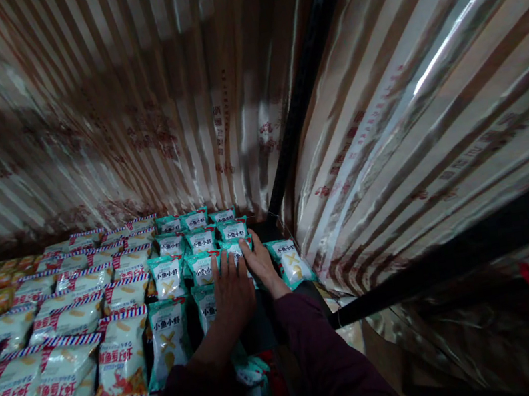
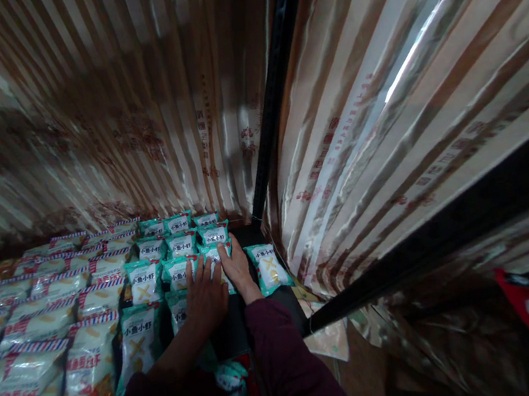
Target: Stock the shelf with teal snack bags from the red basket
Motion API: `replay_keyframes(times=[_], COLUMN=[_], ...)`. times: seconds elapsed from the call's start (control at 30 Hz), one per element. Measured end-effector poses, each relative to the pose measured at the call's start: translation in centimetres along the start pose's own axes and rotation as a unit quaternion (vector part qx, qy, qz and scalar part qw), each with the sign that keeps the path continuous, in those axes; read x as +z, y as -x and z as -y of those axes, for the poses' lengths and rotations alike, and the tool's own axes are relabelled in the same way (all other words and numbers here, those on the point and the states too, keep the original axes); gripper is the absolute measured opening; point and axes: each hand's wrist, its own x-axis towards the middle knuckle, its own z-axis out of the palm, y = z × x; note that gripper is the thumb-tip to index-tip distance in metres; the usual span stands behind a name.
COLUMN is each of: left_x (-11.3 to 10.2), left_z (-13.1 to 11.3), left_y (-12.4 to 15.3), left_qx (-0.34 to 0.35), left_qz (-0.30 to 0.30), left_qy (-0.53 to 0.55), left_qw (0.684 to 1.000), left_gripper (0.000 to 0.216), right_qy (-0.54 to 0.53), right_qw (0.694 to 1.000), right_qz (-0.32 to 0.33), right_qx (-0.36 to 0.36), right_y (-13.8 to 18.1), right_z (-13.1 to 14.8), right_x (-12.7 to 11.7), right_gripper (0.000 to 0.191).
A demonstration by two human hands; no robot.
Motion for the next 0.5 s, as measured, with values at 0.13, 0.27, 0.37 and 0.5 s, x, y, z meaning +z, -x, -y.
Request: replay_keyframes(times=[0.13, 0.27, 0.37, 0.5], left_x=[0.5, 0.3, -0.2, -0.6], left_z=[0.1, 0.1, -0.3, -1.1], left_y=[0.2, 0.5, 1.0, 2.3], left_qx=[0.009, 0.006, 0.014, 0.036], left_qz=[-0.004, -0.003, -0.010, 0.002], left_qy=[-0.001, 0.005, 0.011, 0.033], left_qw=[1.000, 1.000, 1.000, 0.999], left_gripper=[0.041, 0.045, 0.049, 0.054], right_qy=[0.004, 0.008, 0.022, 0.031], right_qw=[1.000, 0.999, 0.997, 0.997], right_qz=[-0.018, -0.033, -0.052, -0.056], right_qx=[0.007, -0.026, -0.051, -0.049], right_y=[0.6, 2.0, 3.4, 5.1], right_z=[-0.3, -0.6, -0.7, -1.1], right_x=[0.1, -0.1, -0.4, -0.8], right_gripper=[0.061, 0.065, 0.067, 0.065])
